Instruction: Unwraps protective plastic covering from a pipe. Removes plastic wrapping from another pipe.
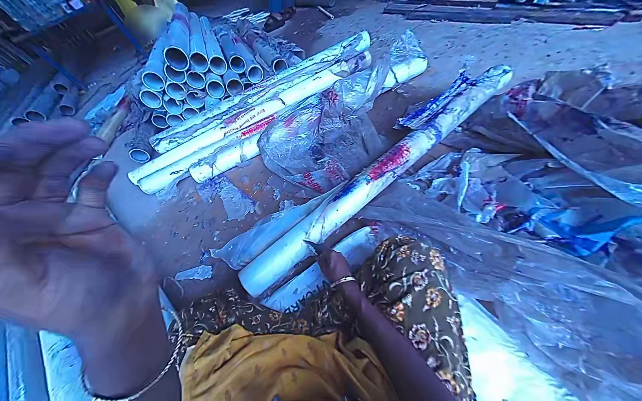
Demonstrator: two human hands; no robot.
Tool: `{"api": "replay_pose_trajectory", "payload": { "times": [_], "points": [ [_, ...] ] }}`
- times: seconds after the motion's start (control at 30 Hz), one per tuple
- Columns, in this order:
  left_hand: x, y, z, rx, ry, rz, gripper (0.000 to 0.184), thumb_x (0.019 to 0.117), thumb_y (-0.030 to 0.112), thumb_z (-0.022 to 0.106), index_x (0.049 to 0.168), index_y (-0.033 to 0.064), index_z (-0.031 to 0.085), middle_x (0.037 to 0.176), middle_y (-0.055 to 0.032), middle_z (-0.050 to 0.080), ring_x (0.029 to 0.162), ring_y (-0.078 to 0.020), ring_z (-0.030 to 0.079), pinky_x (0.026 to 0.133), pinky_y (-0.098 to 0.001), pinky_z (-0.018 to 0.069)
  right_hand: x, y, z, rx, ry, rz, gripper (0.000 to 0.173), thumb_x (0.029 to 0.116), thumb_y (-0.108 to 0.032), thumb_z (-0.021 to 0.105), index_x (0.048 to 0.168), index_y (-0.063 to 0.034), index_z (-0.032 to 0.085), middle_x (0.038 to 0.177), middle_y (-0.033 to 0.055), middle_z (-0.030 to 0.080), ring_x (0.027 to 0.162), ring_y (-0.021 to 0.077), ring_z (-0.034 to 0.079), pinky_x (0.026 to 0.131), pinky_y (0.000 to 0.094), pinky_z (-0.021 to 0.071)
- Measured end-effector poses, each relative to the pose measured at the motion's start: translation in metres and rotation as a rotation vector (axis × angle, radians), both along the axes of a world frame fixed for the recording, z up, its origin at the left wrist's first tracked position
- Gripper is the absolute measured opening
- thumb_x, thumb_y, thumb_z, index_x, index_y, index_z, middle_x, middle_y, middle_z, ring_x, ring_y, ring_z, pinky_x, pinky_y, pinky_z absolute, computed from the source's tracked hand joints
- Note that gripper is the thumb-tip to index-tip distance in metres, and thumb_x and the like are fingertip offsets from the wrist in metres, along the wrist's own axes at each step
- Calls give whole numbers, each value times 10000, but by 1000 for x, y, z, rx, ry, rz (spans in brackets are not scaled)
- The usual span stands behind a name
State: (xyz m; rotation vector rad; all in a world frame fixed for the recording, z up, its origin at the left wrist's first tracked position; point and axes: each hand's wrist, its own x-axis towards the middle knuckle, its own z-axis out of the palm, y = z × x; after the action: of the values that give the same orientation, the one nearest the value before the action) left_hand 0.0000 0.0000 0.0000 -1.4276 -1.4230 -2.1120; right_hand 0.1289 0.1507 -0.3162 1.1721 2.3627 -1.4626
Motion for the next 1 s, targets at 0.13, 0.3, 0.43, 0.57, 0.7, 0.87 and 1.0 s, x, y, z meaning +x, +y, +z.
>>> {"api": "replay_pose_trajectory", "payload": {
  "times": [0.13, 0.3, 0.43, 0.57, 0.7, 0.87, 1.0],
  "points": [
    [-5, 123, -163, -1082, -86, 206, 352, 994, 233, 695, 1185, -62, 676, 1120, -199, 721, 1030, -277, 703, 965, -456, 534, 6, 1, -5, -18, 39, -15, 438, 1068, -196, 501, 1496, -106, 514, 1284, 244, 662, 1190, 422, 639, 1012, 593, 470],
    [-5, 164, -250, -1873, 41, 256, 754, 939, 581, 672, 1367, -33, 573, 1363, -244, 612, 1295, -379, 583, 1057, -560, 456, -1, 8, -7, -84, 39, -28, 439, 1058, -199, 528, 1491, -128, 524, 1329, 224, 648, 1223, 404, 629, 1030, 585, 468],
    [-2, 165, -256, -1934, 137, 240, 589, 1030, 471, 588, 1309, -47, 619, 1379, -246, 599, 1317, -371, 564, 1084, -530, 435, -2, 12, -3, -138, 25, -36, 452, 1060, -205, 525, 1505, -134, 507, 1319, 227, 652, 1214, 404, 635, 1021, 585, 470],
    [-4, 156, -258, -1905, 232, 186, 441, 1095, 287, 496, 1262, -100, 627, 1351, -280, 603, 1307, -395, 562, 1107, -518, 408, -7, 11, 2, -151, 15, -36, 442, 1053, -195, 539, 1489, -129, 511, 1303, 223, 659, 1201, 404, 641, 1000, 587, 480],
    [6, 162, -251, -2036, 438, 139, 338, 1077, 74, 393, 1271, -121, 590, 1317, -302, 613, 1290, -418, 578, 1081, -522, 439, -4, 7, 7, -155, 31, -12, 439, 1061, -180, 516, 1493, -102, 500, 1336, 244, 632, 1227, 417, 621, 1013, 590, 469],
    [-16, 160, -248, -1917, 365, 58, 313, 1064, 77, 457, 1204, -145, 627, 1268, -316, 631, 1271, -421, 580, 1106, -526, 407, 13, 17, 13, -167, 70, -32, 405, 1056, -185, 520, 1447, -84, 549, 1295, 239, 653, 1201, 408, 631, 1013, 581, 469],
    [-28, 157, -252, -1843, 314, 23, 296, 1046, 75, 501, 1186, -137, 653, 1231, -307, 656, 1230, -406, 608, 1102, -504, 414, 7, 24, 14, -90, 111, -220, 463, 1064, -157, 467, 1525, -118, 482, 1238, 245, 680, 1141, 424, 661, 970, 579, 490]
  ]
}}
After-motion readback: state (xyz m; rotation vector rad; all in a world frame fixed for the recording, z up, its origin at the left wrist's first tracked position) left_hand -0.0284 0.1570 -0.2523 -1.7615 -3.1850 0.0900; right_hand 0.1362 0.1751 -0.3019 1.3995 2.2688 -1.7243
